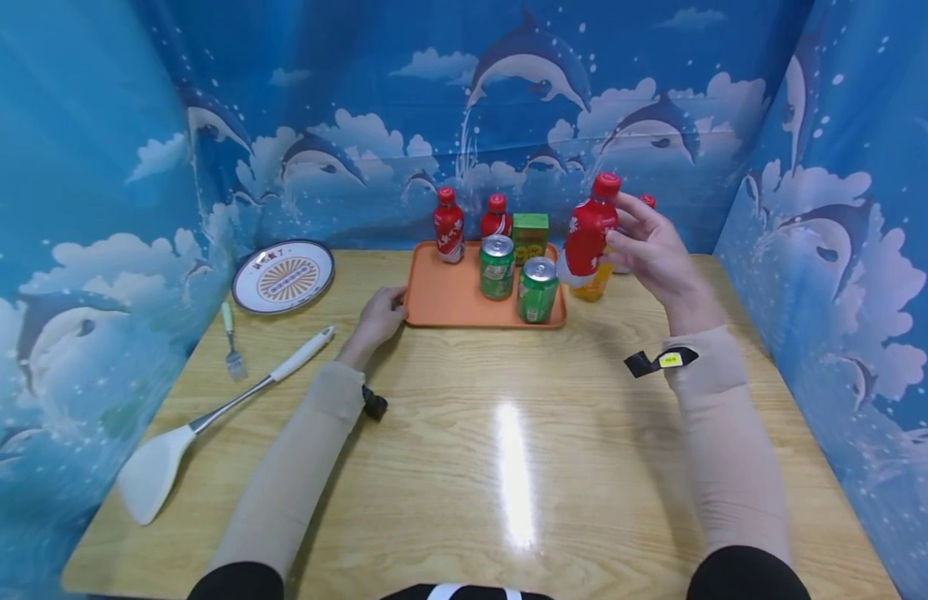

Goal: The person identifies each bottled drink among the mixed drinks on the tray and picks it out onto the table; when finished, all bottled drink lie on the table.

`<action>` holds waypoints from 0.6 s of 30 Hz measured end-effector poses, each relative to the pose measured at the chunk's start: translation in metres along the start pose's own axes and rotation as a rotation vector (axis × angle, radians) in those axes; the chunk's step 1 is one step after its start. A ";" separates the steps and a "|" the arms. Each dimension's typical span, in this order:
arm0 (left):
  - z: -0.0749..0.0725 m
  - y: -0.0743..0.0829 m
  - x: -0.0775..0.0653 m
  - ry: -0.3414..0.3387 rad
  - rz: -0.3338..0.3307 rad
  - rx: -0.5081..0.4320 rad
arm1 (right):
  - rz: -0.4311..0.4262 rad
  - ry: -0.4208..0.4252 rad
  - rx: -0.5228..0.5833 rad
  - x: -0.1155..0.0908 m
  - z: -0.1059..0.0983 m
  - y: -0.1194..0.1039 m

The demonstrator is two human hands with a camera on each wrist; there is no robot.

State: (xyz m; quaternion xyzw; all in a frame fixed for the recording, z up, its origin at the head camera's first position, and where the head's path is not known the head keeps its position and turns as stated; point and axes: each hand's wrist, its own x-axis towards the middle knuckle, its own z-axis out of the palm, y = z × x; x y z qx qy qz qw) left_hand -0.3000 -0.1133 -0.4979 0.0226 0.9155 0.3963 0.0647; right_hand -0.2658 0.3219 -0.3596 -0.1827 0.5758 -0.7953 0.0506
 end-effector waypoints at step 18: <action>0.000 0.001 0.000 0.000 -0.007 0.028 | 0.023 0.130 -0.026 -0.028 -0.056 0.003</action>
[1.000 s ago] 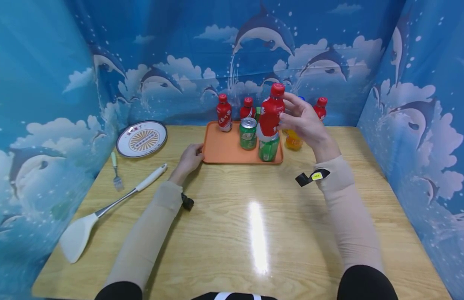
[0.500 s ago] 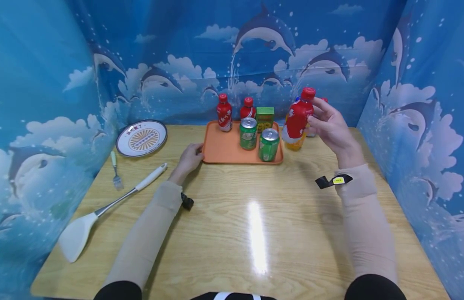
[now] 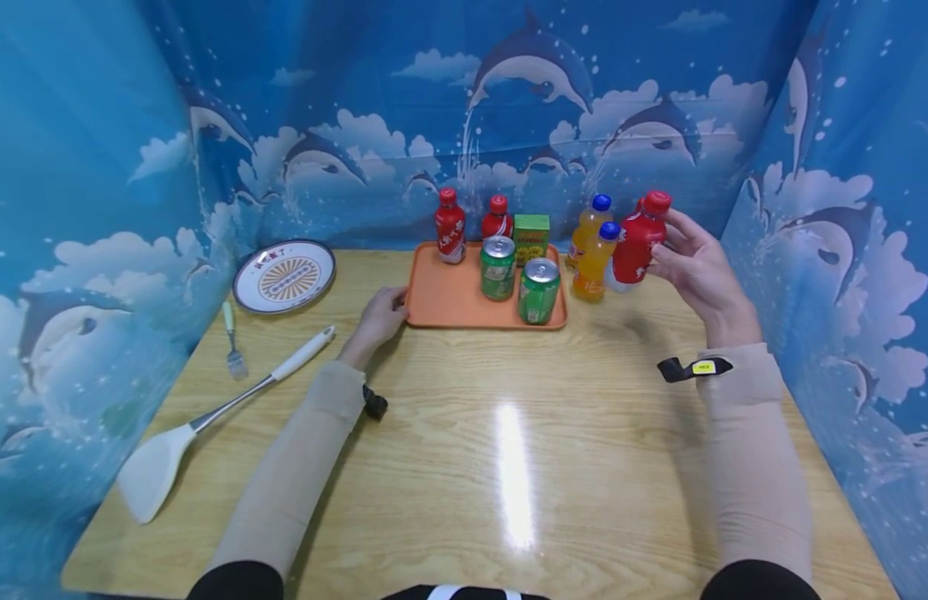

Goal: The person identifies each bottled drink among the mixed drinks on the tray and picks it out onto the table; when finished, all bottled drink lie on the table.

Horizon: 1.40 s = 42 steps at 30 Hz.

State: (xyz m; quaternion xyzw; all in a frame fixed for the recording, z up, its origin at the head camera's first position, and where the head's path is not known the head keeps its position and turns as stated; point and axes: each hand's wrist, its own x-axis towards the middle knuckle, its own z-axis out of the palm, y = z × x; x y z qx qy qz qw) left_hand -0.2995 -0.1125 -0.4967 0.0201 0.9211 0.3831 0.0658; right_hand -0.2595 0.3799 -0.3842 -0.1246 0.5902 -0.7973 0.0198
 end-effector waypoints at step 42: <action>-0.002 -0.003 0.002 -0.031 0.008 -0.009 | 0.170 0.302 -0.001 0.019 -0.042 0.048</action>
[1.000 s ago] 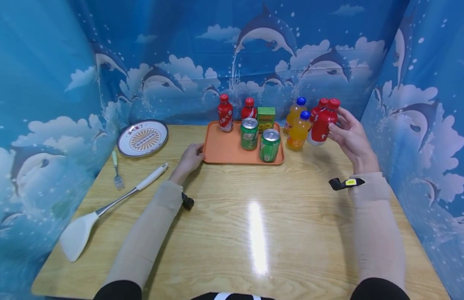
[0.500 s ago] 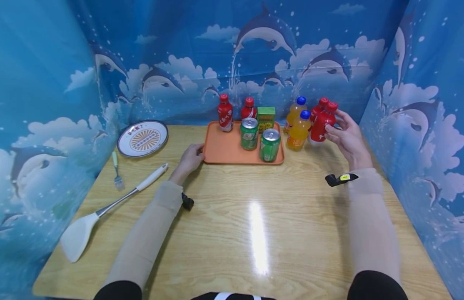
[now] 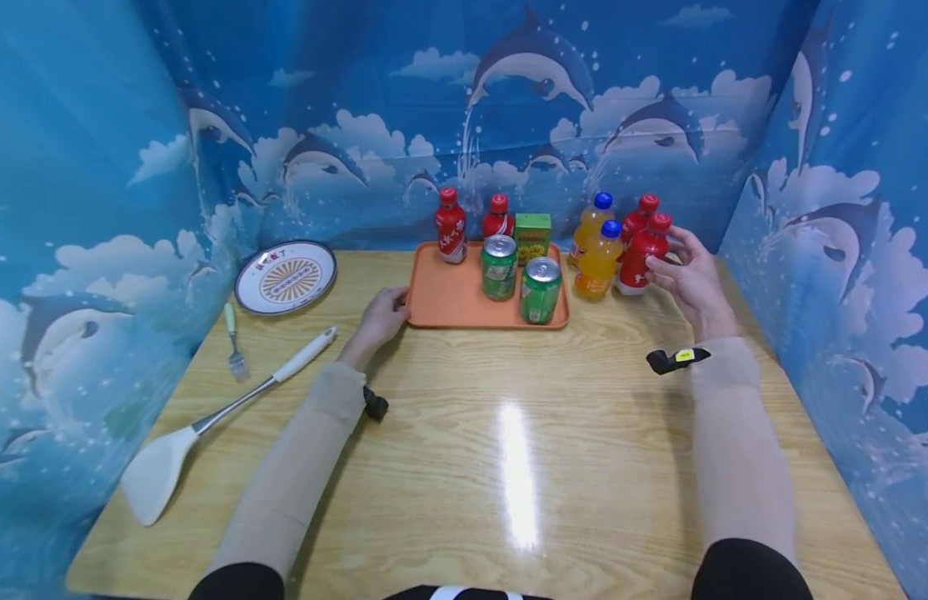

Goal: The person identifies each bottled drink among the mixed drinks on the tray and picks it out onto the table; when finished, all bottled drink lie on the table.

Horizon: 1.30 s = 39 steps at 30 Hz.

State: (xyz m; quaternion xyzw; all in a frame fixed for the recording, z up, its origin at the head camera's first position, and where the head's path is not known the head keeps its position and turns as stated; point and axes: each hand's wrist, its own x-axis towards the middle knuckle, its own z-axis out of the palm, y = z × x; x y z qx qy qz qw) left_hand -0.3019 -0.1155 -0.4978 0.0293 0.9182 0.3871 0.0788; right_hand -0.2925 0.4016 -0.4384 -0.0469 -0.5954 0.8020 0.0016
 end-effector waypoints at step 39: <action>-0.003 0.001 0.002 -0.026 0.009 0.008 | -0.341 0.494 -0.404 -0.025 0.045 0.000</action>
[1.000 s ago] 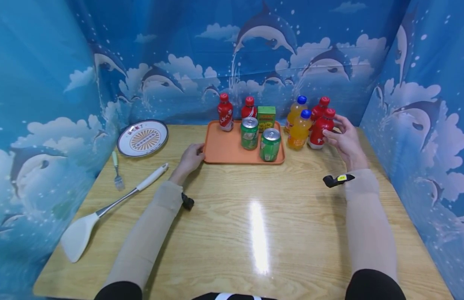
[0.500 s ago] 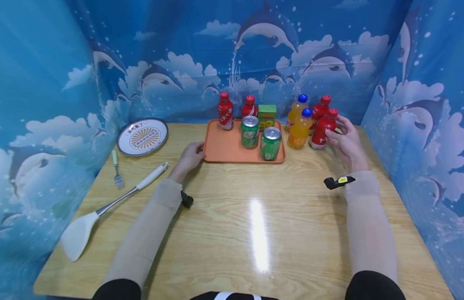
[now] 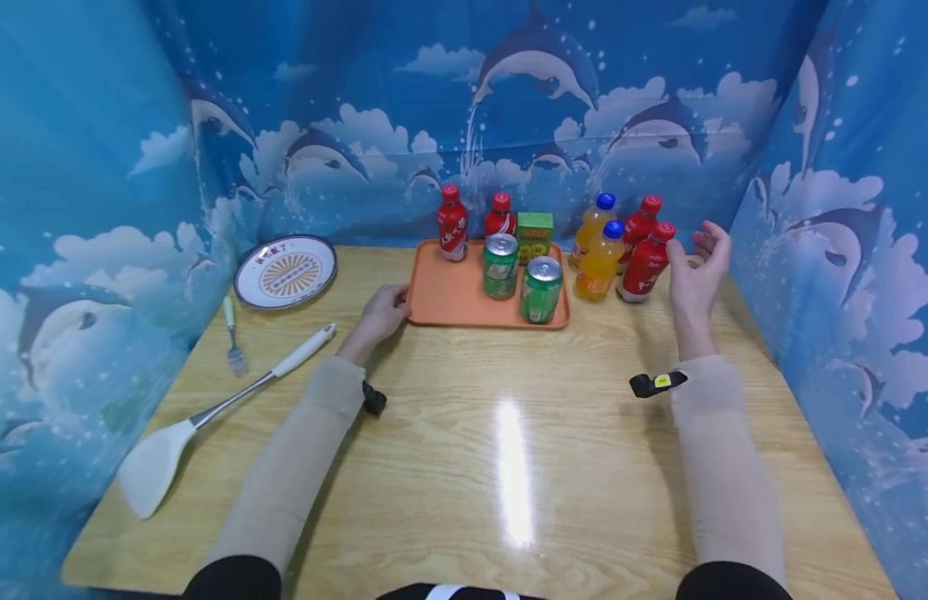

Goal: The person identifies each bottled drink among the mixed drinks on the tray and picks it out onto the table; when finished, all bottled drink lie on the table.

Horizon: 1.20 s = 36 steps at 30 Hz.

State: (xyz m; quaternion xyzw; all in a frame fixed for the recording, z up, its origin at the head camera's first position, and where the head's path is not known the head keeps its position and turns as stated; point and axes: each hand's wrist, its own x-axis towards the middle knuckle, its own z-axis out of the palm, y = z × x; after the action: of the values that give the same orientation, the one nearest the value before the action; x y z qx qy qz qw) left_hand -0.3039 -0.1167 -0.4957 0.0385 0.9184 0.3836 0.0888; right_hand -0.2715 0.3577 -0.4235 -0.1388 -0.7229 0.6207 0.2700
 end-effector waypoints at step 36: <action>0.001 0.002 -0.006 0.021 -0.020 -0.057 | -0.080 -0.653 -0.743 -0.041 0.175 -0.065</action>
State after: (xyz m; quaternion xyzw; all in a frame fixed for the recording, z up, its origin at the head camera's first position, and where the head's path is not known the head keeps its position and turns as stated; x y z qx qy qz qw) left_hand -0.2983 -0.1158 -0.4941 0.0227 0.9083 0.4091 0.0840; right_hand -0.3279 0.1789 -0.3842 0.0041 -0.9469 0.3211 -0.0146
